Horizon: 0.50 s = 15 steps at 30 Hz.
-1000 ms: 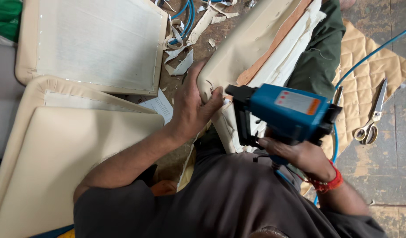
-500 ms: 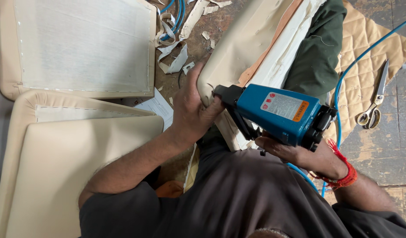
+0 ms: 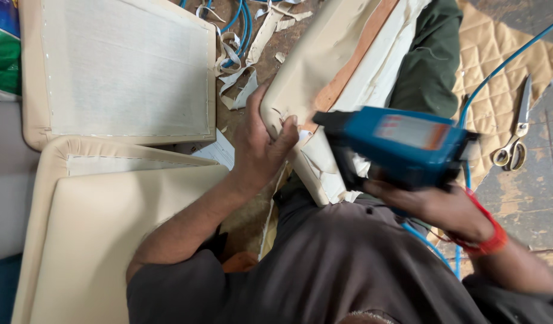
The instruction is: The person stretches and smooths beige fabric over a rectangular cushion, then uses a pneumatic staple gun to secure the fabric to the wooden frame. They trim excess fabric with scissors and continue stapling the edges.
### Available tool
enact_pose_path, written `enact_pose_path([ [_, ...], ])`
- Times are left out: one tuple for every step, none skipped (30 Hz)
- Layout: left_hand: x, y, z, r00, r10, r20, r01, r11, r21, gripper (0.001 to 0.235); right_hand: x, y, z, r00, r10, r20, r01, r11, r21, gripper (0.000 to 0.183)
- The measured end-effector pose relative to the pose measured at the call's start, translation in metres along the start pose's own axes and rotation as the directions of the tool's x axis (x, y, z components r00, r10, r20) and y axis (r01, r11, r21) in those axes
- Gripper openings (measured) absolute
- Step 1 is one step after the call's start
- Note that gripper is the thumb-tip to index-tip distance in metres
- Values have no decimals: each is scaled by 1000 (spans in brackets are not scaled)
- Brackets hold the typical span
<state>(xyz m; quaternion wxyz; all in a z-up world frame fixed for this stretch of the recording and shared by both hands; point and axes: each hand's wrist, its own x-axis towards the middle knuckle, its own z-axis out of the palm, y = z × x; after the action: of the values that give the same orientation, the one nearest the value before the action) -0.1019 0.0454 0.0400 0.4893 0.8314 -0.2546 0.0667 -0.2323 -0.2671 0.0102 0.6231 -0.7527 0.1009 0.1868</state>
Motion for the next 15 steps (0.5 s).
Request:
enact_pose_path([
  [3,-2,-2,998,60,-7,-60,998,-7,58,-6,0,-1,998,-17,-65,13,998,-58,35],
  [4,-2,-3,993,119,-12,-119,993,-14,57,-22,1,-7,977,-63,-204,80,994,78,33],
  [6,-3,-4,989,142,-31,-141,990,19,56,-39,4,-15,934,-87,-346,164,966,200,31],
  [7,-2,-4,985,165,-49,-163,985,52,55,-44,13,-20,907,-122,-404,202,966,161,27],
  [9,-2,-3,980,193,-57,-189,979,77,54,-51,26,-26,869,-153,-470,236,964,123,23],
  [9,-1,-5,984,163,-69,-155,983,102,55,-50,46,-33,831,-162,-531,236,969,72,30],
  [10,0,-6,987,140,-76,-131,985,115,57,-50,70,-41,781,-170,-600,226,974,19,37],
  [12,1,-2,990,117,-82,-106,986,127,58,-43,99,-51,730,-159,-665,178,983,-41,55],
  [11,3,0,994,86,-64,-83,995,58,59,-33,135,-57,680,-147,-718,125,989,-83,75],
  [11,4,1,998,57,-41,-57,998,-10,60,-23,172,-67,639,-116,-761,-74,975,-211,80],
  [8,4,-1,1000,17,-20,-19,997,-69,61,-14,209,-75,601,-94,-794,-275,909,-315,85],
  [8,3,-3,999,40,-19,-41,997,-68,60,-8,245,-79,558,-83,-826,-465,793,-393,90],
  [6,2,-3,998,58,-23,-60,996,-65,60,-4,277,-81,542,-49,-839,-489,794,-362,87],
  [6,2,-3,997,76,-27,-78,995,-63,59,-4,304,-79,525,-15,-851,-512,793,-330,84],
  [7,2,-2,994,101,-35,-102,994,-49,59,-5,322,-82,512,15,-859,-535,788,-304,81],
])
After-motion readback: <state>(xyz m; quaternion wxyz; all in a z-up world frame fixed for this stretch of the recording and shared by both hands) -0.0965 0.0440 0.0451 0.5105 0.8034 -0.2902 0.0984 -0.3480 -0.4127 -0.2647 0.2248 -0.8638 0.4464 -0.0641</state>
